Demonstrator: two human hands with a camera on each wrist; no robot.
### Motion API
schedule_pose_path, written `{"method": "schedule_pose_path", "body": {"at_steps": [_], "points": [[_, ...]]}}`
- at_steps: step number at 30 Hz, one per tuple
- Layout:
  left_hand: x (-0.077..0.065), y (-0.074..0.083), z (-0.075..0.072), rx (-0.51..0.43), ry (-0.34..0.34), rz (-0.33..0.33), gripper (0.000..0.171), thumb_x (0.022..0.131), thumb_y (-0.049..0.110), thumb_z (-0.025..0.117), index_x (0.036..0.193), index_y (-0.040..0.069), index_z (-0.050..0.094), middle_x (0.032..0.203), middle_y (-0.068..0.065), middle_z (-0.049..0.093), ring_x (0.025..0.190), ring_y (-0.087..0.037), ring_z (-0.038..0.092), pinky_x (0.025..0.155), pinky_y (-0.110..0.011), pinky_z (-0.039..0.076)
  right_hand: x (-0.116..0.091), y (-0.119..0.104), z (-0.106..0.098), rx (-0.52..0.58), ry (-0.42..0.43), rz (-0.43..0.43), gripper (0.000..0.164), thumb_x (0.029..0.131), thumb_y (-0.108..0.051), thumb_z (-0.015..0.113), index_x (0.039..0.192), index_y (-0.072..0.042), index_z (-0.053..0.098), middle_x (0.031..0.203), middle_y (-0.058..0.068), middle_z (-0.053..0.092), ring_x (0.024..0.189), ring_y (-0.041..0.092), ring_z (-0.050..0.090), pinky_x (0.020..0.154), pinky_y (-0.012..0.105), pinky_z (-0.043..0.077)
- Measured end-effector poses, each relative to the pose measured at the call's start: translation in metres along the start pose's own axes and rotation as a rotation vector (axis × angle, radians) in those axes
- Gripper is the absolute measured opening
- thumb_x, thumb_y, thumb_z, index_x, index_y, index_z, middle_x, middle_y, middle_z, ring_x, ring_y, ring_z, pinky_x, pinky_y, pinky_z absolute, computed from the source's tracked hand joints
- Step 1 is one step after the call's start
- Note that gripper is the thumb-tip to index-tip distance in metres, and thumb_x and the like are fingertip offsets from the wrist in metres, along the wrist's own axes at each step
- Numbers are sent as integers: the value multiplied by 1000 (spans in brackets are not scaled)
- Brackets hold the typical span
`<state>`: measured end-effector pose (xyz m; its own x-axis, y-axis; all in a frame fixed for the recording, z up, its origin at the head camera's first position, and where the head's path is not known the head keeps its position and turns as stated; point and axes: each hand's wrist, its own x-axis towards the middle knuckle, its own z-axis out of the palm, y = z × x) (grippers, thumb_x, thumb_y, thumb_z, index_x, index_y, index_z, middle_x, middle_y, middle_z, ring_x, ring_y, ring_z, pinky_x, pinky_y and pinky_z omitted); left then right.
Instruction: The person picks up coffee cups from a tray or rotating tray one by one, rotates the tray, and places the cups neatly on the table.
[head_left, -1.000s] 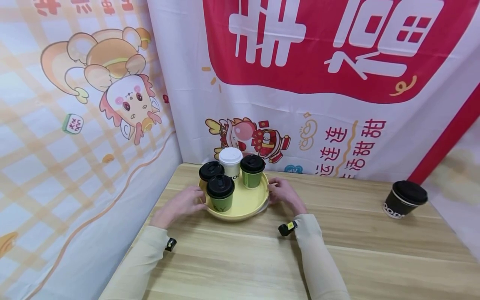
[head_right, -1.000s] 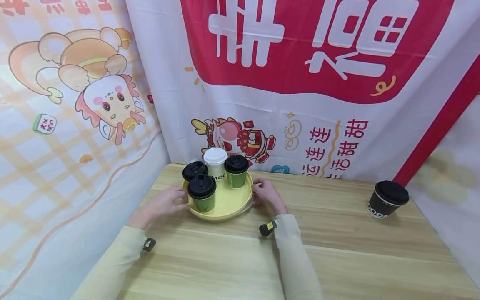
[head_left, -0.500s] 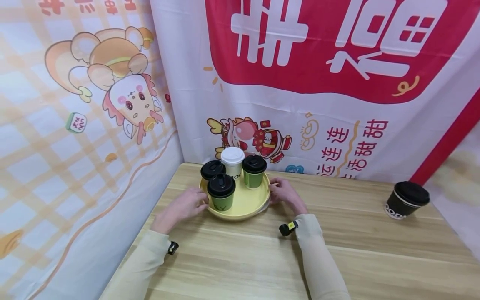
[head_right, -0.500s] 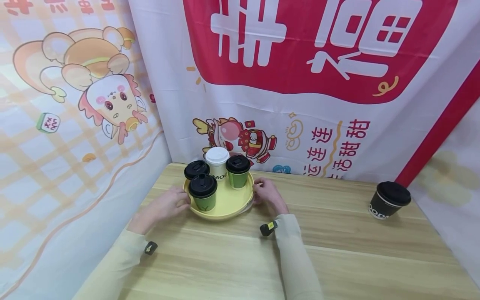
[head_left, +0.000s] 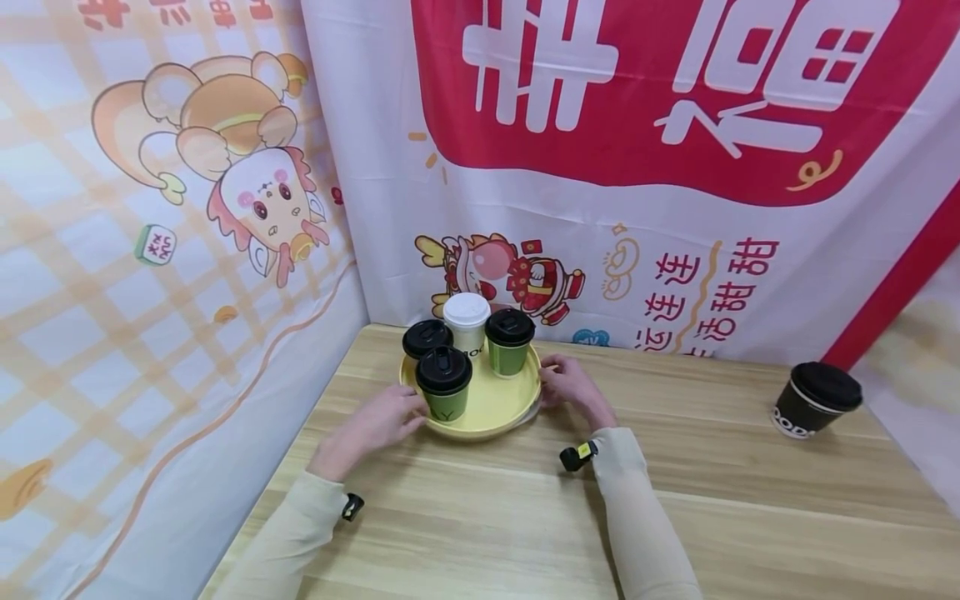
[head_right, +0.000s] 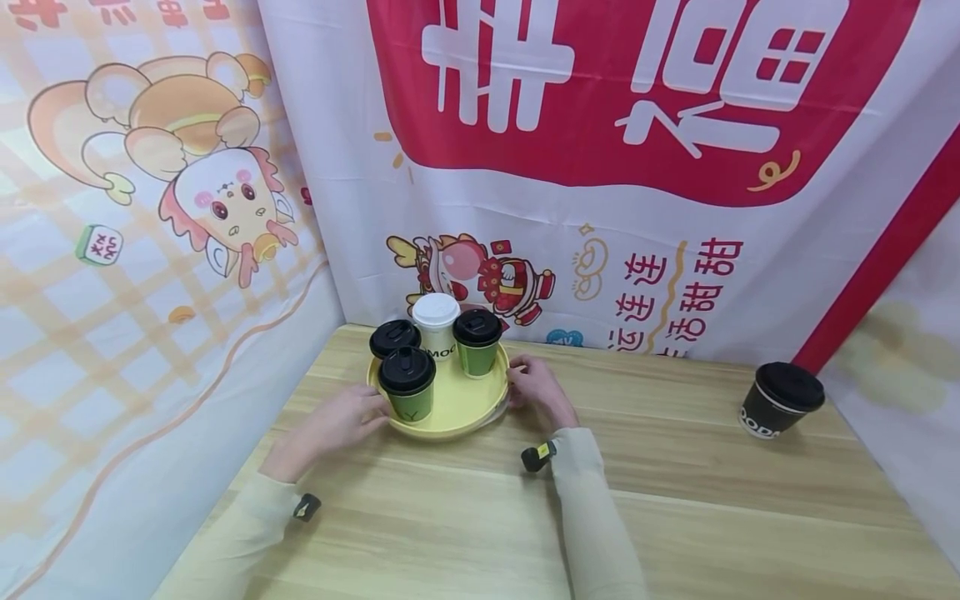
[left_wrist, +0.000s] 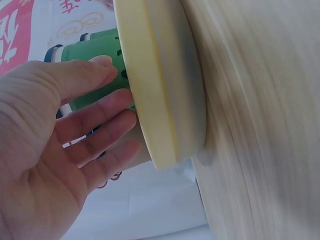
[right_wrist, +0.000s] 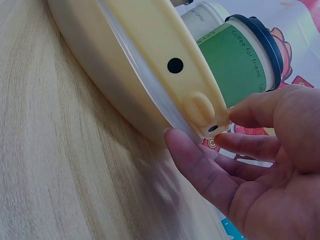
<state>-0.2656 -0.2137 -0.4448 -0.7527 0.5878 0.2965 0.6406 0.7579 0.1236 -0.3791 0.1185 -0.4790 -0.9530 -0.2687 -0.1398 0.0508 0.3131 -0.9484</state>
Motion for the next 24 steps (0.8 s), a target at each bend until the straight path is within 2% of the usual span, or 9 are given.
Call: {"method": "schedule_pose_path", "body": {"at_steps": [6,12,18,24], "points": [[1,3,1,-14,-10,30,14,82,21,70,93,14,70,87,1,64,80,-14,57,75,-34,49,1,1,-1,2,-11,-5,31,91,-10,50,119,4,50,88,18,61,64,25,62,64,48,54],[1,1,6,-27,8,34,12,80,21,72,91,16,72,85,1,60,77,-14,52,71,-34,46,2,2,-1,7,-9,17,31,92,-14,51,118,1,51,86,17,62,66,28,63,66,49,54],[3,-4,9,-47,-14,-10,9,81,20,70,90,17,72,90,1,59,84,-16,52,78,-36,45,1,1,-1,12,-13,23,32,91,-15,52,120,0,50,89,18,61,64,25,63,69,51,53],[3,-10,11,-85,-22,-57,9,81,22,71,88,18,71,92,1,59,88,-18,52,81,-37,45,2,3,-1,19,-16,5,32,91,-13,51,118,2,50,87,16,60,62,21,61,66,49,54]]}}
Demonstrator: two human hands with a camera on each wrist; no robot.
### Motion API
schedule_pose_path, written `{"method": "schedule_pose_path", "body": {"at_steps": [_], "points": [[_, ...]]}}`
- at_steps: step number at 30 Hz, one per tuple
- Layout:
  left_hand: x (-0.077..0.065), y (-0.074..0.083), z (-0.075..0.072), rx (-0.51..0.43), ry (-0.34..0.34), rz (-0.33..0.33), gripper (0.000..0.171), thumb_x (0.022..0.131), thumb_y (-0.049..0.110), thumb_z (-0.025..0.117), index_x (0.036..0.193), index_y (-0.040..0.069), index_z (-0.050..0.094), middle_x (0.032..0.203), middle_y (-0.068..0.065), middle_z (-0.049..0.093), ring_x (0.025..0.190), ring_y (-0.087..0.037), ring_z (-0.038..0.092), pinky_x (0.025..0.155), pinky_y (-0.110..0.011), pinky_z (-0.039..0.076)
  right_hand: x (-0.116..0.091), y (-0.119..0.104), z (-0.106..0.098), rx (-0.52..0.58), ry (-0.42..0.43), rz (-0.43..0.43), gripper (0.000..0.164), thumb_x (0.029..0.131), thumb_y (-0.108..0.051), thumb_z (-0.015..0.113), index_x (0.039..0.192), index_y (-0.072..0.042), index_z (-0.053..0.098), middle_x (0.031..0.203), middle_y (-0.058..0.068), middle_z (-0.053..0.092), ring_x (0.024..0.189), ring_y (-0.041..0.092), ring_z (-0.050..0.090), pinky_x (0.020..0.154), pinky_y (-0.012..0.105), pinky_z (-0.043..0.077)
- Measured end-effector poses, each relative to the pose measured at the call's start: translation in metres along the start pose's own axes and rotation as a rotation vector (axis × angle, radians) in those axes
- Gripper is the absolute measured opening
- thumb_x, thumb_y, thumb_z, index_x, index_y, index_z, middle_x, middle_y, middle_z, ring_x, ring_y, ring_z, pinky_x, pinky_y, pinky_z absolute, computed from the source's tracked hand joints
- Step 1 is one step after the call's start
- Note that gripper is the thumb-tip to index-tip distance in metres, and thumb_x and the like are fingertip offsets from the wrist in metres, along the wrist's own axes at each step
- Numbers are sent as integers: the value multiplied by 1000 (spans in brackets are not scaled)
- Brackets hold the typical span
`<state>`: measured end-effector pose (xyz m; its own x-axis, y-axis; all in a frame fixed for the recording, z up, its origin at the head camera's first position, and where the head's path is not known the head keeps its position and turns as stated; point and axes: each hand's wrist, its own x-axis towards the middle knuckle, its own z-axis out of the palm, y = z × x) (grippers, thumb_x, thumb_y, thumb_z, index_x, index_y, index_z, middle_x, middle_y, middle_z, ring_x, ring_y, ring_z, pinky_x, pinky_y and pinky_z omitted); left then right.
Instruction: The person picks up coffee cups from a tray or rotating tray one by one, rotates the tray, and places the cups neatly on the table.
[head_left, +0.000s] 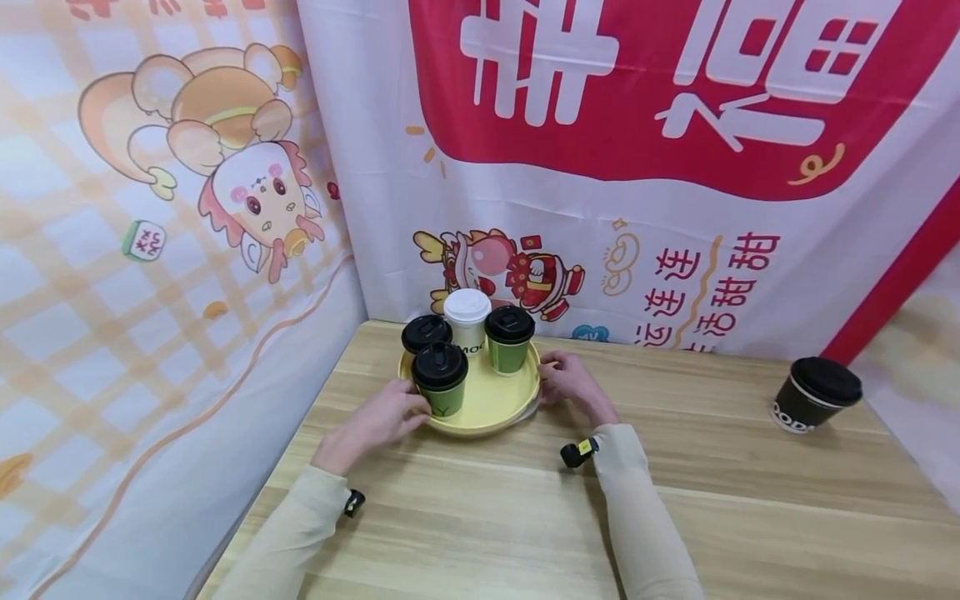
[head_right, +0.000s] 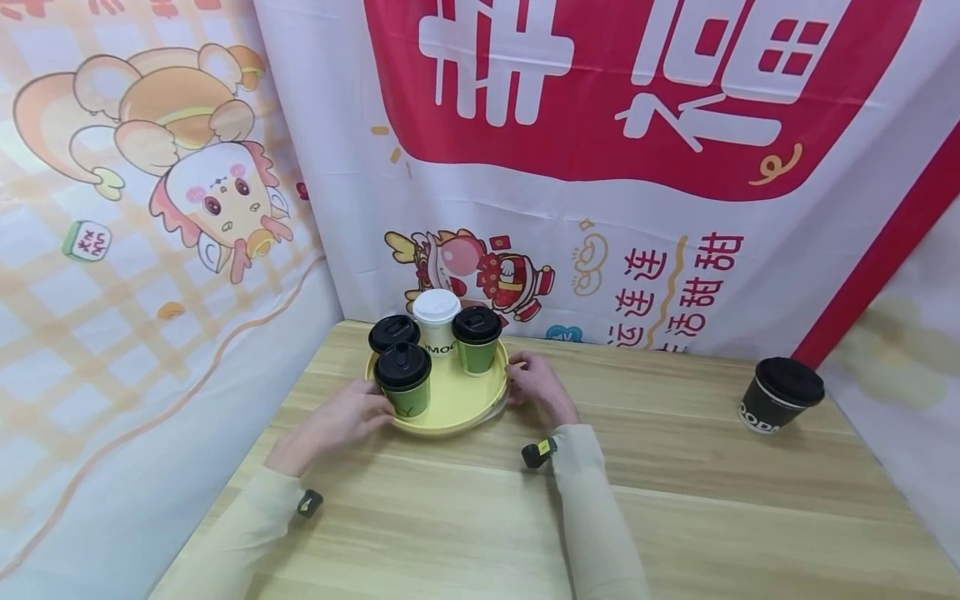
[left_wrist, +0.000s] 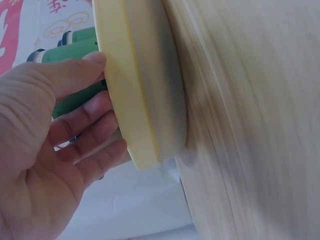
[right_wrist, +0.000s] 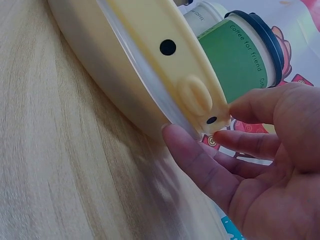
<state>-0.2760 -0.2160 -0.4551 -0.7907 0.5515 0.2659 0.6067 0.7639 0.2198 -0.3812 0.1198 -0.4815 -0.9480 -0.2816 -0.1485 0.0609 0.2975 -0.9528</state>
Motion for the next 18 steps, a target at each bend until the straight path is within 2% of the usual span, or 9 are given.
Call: {"method": "schedule_pose_path", "body": {"at_steps": [9,13,18], "points": [[3,-12,-4,-27,-27,-22,14,77,30,74,84,18,69,93,2,59,86,-15,52,80,-36,45,-1,-2,0,9,-11,-7,30,90,-14,51,115,2,50,85,15,59,62,23,61,66,50,54],[4,-20,-7,-18,-35,-14,18,76,32,75,84,16,69,92,2,60,85,-14,54,80,-35,46,-2,-2,-1,-2,-13,-14,29,90,-14,51,114,2,51,84,16,60,64,25,62,67,51,54],[3,-26,-8,-7,-9,23,18,76,29,75,84,14,69,91,-1,61,85,-17,55,81,-38,47,-1,-1,-1,-3,-10,-8,27,91,-14,51,114,2,51,84,16,60,64,27,62,68,52,53]]}}
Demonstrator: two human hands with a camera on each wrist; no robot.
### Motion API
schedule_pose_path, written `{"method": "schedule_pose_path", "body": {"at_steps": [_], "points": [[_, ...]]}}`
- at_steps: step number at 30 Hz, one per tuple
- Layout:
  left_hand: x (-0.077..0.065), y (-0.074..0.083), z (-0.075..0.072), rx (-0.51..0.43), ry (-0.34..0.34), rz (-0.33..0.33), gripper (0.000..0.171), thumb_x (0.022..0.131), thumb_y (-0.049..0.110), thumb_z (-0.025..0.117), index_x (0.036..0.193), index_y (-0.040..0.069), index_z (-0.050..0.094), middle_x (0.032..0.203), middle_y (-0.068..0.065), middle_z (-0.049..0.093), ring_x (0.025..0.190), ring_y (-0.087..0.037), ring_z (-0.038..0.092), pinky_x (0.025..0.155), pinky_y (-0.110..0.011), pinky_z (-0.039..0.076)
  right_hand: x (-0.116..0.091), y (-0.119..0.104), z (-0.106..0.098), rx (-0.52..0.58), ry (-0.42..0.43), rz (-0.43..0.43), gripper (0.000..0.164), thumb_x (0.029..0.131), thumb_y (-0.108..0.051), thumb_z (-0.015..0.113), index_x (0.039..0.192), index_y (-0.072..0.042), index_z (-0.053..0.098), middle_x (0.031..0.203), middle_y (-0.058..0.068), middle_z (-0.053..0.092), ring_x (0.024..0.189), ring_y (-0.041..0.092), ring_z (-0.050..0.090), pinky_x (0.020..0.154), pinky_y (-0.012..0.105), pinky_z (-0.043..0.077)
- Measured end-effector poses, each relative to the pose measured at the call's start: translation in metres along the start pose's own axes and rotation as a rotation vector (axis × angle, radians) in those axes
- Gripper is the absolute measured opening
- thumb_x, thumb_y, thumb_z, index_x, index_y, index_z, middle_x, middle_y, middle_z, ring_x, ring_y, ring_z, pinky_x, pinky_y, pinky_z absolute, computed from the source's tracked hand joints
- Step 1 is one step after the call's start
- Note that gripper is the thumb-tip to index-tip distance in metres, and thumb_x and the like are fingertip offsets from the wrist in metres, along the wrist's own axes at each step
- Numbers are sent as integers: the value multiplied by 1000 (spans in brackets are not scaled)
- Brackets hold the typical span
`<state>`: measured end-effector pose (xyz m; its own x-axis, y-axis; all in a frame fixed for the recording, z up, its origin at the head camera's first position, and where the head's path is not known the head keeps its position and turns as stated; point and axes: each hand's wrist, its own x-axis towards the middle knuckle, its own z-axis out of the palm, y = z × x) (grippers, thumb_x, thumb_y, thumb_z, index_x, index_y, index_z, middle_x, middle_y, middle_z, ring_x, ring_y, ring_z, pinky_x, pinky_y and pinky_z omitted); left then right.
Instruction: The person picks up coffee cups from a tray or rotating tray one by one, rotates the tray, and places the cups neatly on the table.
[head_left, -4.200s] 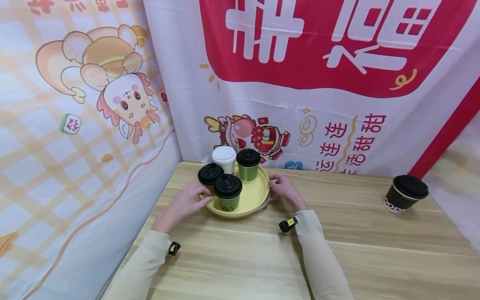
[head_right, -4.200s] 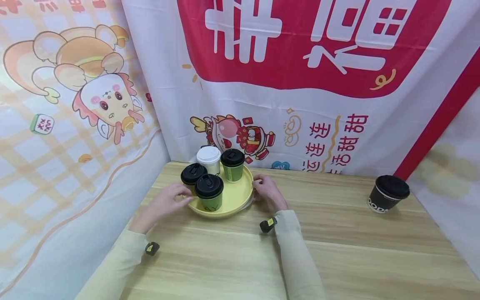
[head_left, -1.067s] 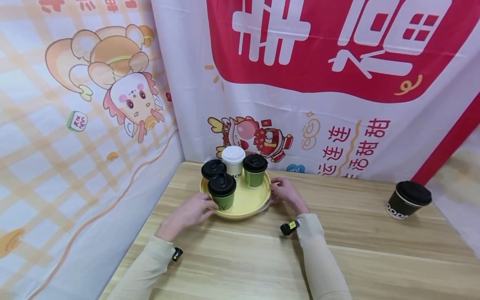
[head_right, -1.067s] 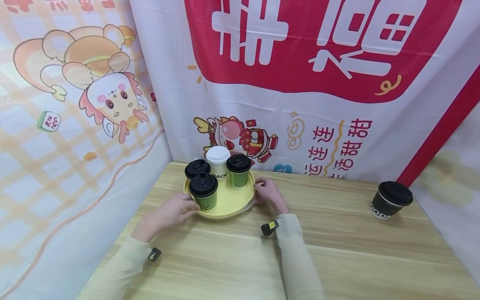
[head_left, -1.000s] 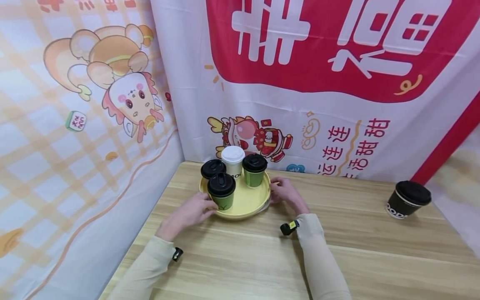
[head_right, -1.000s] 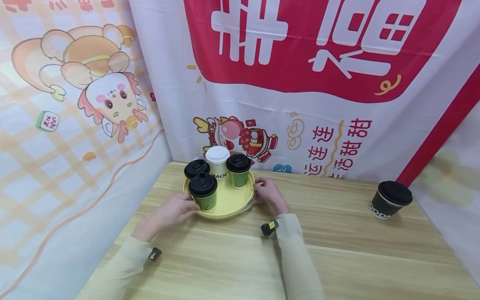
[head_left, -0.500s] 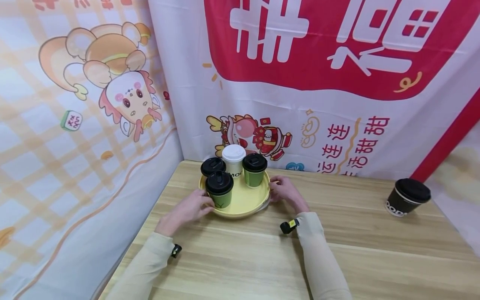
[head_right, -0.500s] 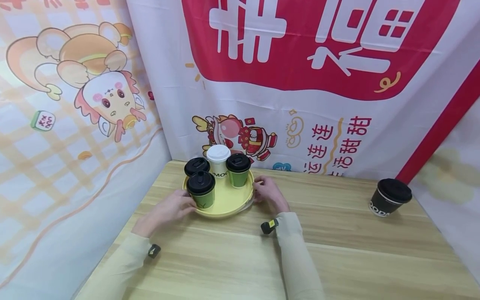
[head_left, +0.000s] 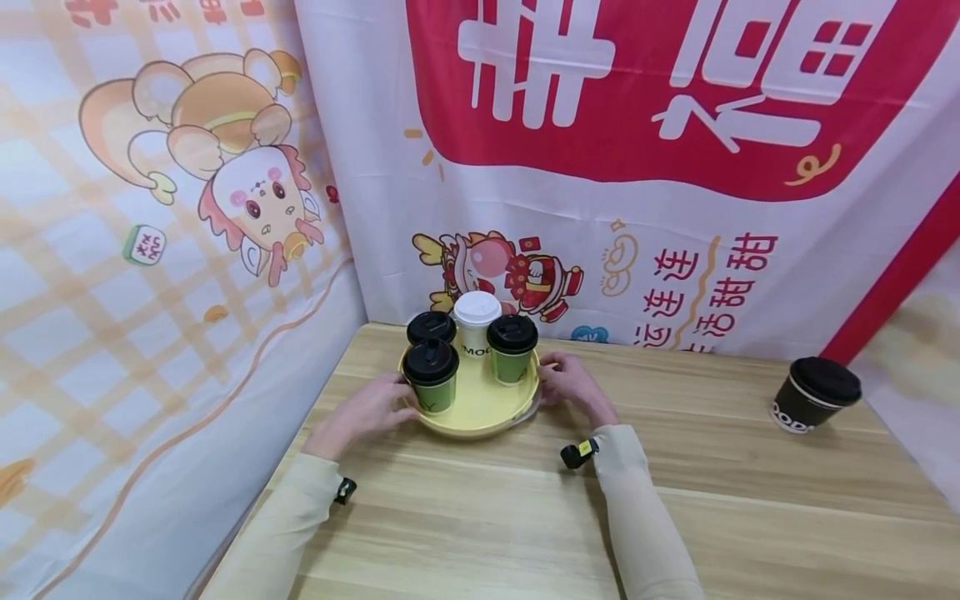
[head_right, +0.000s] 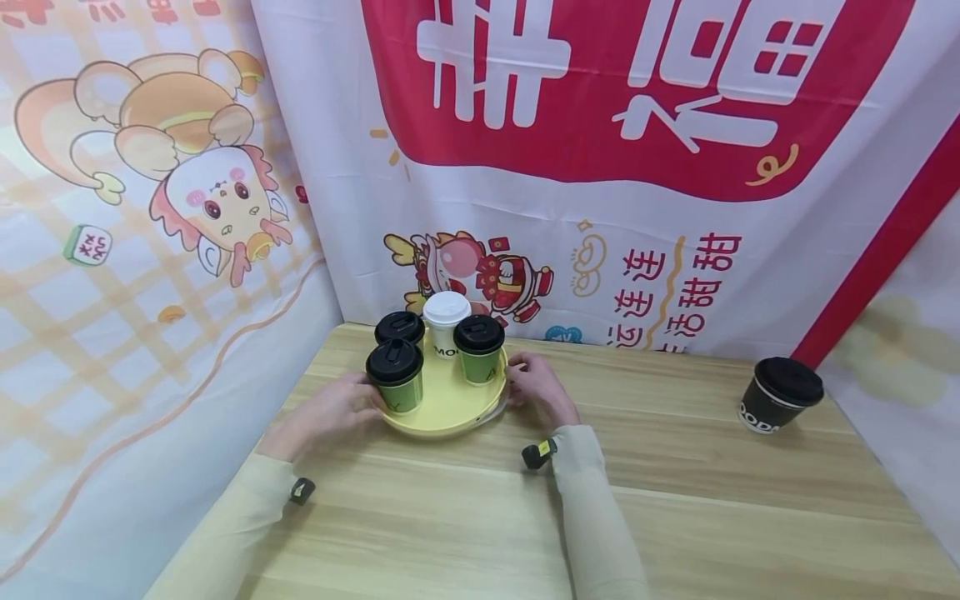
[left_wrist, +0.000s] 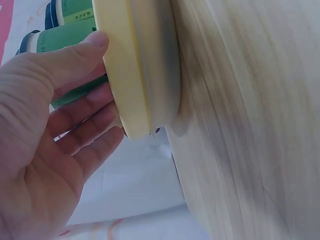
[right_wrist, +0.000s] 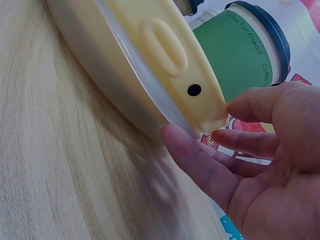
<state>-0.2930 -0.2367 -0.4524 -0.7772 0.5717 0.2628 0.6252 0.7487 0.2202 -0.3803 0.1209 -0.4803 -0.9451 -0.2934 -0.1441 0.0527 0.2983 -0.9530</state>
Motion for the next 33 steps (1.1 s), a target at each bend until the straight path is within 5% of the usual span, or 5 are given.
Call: {"method": "schedule_pose_path", "body": {"at_steps": [10,21,33], "points": [[-6,9,-3,49,-15,-43,17,79,29,72,87,15,68,89,1,61,83,-15,55,77,-35,47,-1,-1,1,0,-5,12,26,91,-13,52,113,1,52,84,16,60,67,33,63,69,53,53],[-5,46,-15,98,23,54,13,83,24,68,89,14,68,84,2,62,74,-12,57,69,-31,49,-1,0,0,-12,4,-18,26,91,-10,52,112,3,52,84,18,60,66,34,63,65,51,54],[5,65,1,24,8,69,21,83,23,69,102,15,66,92,2,57,81,-11,53,72,-29,49,-2,-1,-1,-26,-17,-18,26,91,-10,50,113,4,52,87,20,60,66,31,63,64,48,54]]}}
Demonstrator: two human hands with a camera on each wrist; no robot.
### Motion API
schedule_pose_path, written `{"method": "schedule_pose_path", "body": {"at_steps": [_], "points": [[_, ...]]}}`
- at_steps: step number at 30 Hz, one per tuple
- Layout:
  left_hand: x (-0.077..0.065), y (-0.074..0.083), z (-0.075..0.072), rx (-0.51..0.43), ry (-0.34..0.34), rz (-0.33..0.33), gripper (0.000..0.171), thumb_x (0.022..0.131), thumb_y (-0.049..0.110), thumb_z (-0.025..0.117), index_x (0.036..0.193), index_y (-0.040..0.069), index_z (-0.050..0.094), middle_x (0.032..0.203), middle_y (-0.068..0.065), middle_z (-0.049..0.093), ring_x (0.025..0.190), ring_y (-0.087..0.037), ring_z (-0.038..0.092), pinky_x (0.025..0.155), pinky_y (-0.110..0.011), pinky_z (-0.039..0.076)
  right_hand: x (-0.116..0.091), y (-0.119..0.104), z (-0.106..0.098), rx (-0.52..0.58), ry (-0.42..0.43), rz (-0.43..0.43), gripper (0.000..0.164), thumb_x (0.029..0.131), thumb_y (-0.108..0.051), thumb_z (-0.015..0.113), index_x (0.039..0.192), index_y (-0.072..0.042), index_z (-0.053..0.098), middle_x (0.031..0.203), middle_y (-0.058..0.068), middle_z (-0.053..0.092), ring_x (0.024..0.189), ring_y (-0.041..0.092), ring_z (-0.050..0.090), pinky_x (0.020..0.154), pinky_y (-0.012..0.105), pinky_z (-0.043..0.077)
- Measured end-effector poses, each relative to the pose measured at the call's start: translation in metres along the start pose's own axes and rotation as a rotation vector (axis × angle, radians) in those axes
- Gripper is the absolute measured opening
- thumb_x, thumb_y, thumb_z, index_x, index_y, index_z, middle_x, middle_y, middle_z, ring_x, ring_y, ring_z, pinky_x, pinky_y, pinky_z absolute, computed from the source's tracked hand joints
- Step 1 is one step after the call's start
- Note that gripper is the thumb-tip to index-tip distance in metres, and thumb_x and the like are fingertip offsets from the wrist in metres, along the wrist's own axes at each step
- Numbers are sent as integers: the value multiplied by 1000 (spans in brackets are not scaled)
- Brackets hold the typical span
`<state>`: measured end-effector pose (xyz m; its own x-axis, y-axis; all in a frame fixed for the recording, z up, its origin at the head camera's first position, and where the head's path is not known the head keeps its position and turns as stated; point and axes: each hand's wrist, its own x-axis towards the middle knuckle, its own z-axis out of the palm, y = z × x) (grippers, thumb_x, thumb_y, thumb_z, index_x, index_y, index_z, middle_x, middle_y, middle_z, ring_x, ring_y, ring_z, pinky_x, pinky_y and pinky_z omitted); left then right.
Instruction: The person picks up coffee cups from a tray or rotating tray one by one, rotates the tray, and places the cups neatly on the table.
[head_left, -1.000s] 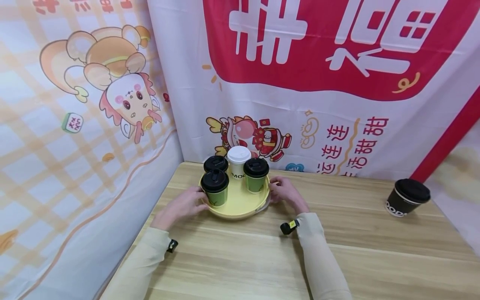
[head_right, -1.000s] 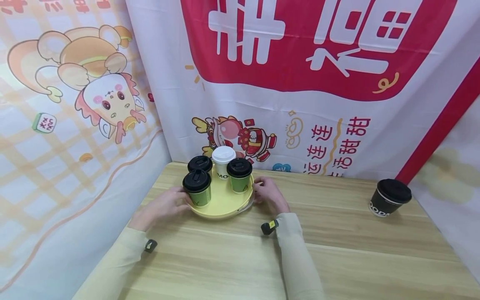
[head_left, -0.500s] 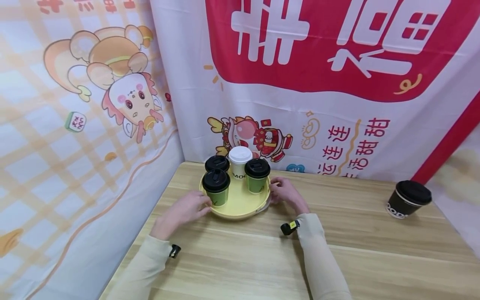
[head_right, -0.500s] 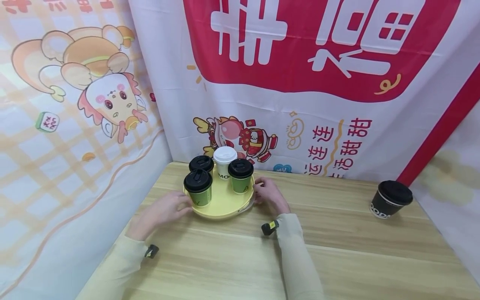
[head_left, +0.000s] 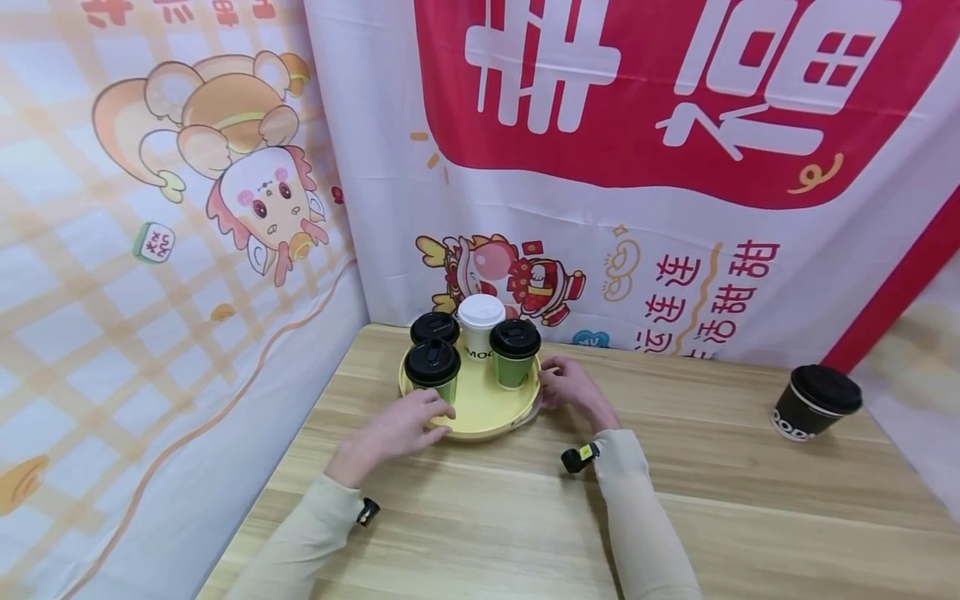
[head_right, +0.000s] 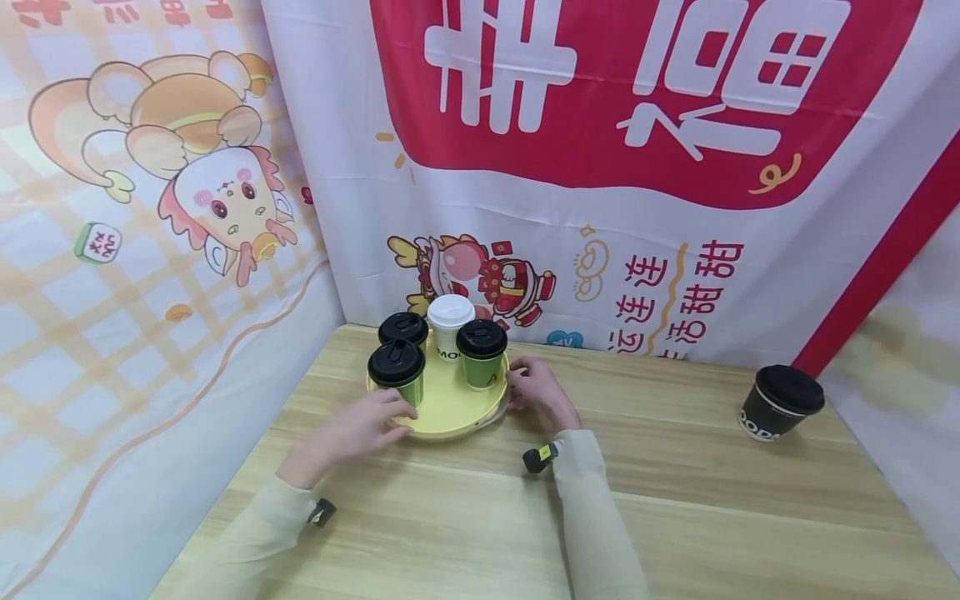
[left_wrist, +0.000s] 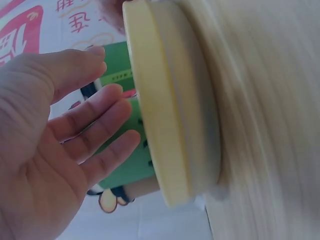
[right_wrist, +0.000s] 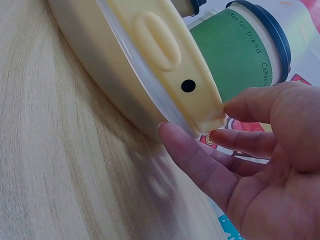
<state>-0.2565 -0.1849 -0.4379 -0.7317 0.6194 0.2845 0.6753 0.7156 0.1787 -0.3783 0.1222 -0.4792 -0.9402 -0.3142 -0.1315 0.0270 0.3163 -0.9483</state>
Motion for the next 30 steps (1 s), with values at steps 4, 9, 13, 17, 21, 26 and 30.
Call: {"method": "schedule_pose_path", "body": {"at_steps": [4,9,13,17,21,26,30], "points": [[2,2,7,38,-17,20,22,82,21,69,103,16,66,95,1,57,86,-14,54,76,-31,49,0,0,0,0,-14,3,26,92,-10,49,114,2,52,88,19,60,69,33,63,66,49,54],[4,5,11,100,-50,52,17,82,17,68,100,18,67,93,2,60,85,-16,55,77,-33,48,0,0,-1,4,-27,-3,26,92,-10,49,114,3,52,90,20,60,73,39,63,68,51,53],[5,6,13,144,-57,60,17,83,10,65,97,19,68,91,3,61,83,-16,56,76,-32,48,0,0,-1,6,-28,1,25,93,-11,49,114,3,52,91,22,60,75,42,62,70,53,53],[5,6,13,163,-45,55,16,83,9,63,95,19,68,89,4,61,81,-16,57,74,-31,49,0,1,0,1,-28,-2,26,93,-12,50,115,3,51,90,22,59,74,42,62,69,52,53],[4,5,14,164,-39,41,14,82,10,65,92,19,69,86,5,61,80,-15,57,73,-30,49,1,0,-1,5,-32,-2,27,93,-12,50,115,3,51,87,21,59,73,41,63,68,51,53],[3,0,16,178,-48,13,12,82,11,65,90,20,68,85,7,59,79,-13,55,74,-29,48,-6,-8,-2,28,-54,2,29,93,-10,49,117,6,49,90,24,59,80,49,59,72,55,51],[2,-3,15,168,-63,-19,11,82,11,65,89,19,68,85,7,60,80,-13,54,74,-29,48,-3,-3,-1,25,-35,-8,26,93,-10,49,115,5,51,87,19,60,79,46,60,70,53,52]]}}
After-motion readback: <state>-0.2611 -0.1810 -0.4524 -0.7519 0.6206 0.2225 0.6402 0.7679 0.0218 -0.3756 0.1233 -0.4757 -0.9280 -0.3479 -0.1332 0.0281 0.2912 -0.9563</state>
